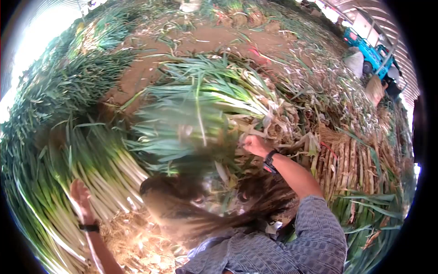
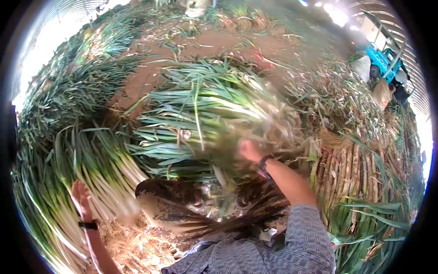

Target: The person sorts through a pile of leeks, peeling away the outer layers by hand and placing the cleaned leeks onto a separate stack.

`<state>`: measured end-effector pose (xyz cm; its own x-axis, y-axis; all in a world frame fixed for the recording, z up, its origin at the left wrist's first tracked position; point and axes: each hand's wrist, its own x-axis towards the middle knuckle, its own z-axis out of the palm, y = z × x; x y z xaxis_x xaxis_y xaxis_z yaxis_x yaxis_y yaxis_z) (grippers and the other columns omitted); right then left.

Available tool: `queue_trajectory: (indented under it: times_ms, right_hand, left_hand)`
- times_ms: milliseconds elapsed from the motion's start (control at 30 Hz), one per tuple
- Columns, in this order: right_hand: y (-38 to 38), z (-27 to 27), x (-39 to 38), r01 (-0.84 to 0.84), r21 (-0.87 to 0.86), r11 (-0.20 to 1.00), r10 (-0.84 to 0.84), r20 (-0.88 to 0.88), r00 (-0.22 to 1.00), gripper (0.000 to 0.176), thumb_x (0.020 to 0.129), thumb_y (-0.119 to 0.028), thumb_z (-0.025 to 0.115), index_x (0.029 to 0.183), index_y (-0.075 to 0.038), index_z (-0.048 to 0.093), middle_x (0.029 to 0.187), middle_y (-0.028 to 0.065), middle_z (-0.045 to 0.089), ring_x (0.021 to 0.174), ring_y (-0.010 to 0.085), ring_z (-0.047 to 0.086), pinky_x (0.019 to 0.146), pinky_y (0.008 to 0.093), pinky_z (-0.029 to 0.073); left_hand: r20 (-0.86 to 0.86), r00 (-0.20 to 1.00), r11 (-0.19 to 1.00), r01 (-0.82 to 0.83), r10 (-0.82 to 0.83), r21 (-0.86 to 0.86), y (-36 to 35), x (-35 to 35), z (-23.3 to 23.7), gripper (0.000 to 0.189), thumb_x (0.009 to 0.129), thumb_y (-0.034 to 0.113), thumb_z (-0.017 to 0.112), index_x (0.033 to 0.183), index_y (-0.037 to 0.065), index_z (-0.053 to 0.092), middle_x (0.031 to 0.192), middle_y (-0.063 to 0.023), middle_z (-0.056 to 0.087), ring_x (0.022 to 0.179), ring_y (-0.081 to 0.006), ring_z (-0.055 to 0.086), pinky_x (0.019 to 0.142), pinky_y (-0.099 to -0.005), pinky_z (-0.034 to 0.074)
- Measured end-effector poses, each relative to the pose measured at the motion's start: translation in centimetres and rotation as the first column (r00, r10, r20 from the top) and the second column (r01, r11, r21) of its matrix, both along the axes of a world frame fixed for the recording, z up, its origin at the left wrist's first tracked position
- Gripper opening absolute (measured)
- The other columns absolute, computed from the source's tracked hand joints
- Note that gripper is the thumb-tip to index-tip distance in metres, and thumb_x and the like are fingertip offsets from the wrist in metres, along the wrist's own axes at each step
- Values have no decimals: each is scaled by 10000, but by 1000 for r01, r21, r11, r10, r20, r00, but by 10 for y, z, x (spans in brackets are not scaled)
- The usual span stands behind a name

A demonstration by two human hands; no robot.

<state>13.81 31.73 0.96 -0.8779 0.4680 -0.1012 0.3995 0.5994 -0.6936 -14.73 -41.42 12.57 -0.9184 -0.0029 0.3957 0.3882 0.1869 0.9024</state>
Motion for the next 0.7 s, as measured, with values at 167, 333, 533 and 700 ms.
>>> queue_trajectory:
  times_ms: [167,333,533,700]
  right_hand:
    - [63,-14,-9,150,133,980,-131,-146,981,83,807,-58,659,874,-10,669,835,207,689,782,346,678,704,420,522]
    - [165,-52,-31,333,388,859,-273,-202,941,47,824,-13,602,863,-26,625,786,196,657,796,367,672,695,450,514]
    - [250,-72,-67,192,378,906,-245,96,965,579,822,-51,646,1356,58,451,1311,286,555,1254,426,525,1055,465,432]
    - [231,-29,-103,1,260,966,-155,573,805,678,795,-170,709,1391,43,462,1267,309,582,1199,420,578,1023,461,469]
  left_hand:
    - [305,871,904,288,-385,318,345,60,78,288,1012,291,593,1099,31,683,944,-71,684,689,-119,617,603,-302,550]
    - [381,522,646,609,-763,460,491,82,36,251,1020,260,599,1084,30,679,885,-66,693,667,-130,642,598,-291,548]
    - [563,239,535,717,-791,448,518,81,-12,304,999,202,613,1208,-19,621,958,-71,699,823,-106,652,686,-251,526]
    - [612,87,464,737,-786,492,537,74,-13,269,1003,140,599,1204,-39,613,933,-66,695,826,-124,662,734,-264,538]
